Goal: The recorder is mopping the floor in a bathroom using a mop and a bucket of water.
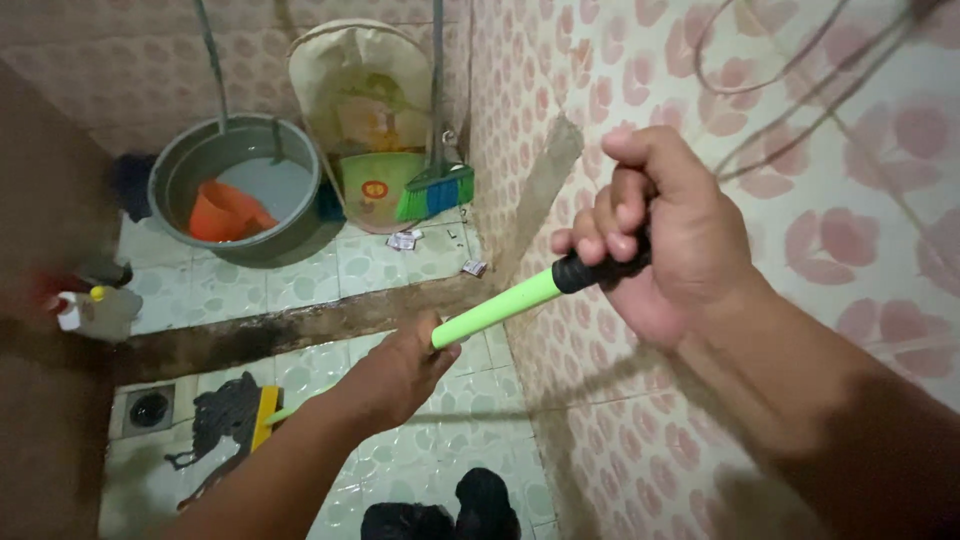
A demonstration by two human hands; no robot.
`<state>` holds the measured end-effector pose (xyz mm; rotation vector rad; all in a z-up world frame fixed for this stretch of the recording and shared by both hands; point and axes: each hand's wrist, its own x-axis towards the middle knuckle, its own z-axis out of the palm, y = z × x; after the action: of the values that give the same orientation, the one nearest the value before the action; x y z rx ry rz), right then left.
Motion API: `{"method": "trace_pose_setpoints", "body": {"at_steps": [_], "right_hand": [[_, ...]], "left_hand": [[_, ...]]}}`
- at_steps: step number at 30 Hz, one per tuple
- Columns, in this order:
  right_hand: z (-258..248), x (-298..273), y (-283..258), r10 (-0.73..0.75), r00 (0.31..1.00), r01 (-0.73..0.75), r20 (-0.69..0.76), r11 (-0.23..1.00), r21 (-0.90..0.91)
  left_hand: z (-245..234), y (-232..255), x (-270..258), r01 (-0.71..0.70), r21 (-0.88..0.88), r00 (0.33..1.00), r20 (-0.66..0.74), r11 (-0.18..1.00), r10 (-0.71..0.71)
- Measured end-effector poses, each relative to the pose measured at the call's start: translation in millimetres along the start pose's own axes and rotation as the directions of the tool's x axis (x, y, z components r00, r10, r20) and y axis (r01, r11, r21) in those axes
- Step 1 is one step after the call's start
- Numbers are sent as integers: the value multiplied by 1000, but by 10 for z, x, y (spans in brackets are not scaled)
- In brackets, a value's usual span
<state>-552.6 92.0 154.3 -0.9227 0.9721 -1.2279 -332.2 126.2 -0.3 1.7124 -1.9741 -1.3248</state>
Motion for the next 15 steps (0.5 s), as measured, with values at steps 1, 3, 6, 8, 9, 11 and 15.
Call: {"method": "trace_pose_setpoints", "body": {"at_steps": [1,3,6,8,9,11,15], "right_hand": [[11,4,41,10,1000,-10,9,1000,-3],[35,10,130,40,999,-43,37,996,84],[118,-21,437,135,985,-127,-109,989,77],[224,-177,717,156,977,-147,-146,986,74],[279,-260,865,177,968,-168,-179,984,63],[425,-357,1077,212,962,-209,-171,977,33],[658,-452,1230,248,965,-250,-88,968,-10]], "left_hand": [[8,-49,-3,10,-9,1000,-4,1000,-10],[30,-155,-11,3,75,999,-35,997,0],[53,-464,-37,44,142,998,-45,989,-38],[21,-547,-198,118,284,993,-56,951,-107],[19,-596,-294,189,414,982,-82,891,-170],[171,-1109,-284,199,322,980,-87,926,-180],[251,-1518,-398,218,101,966,-163,971,-200]]}}
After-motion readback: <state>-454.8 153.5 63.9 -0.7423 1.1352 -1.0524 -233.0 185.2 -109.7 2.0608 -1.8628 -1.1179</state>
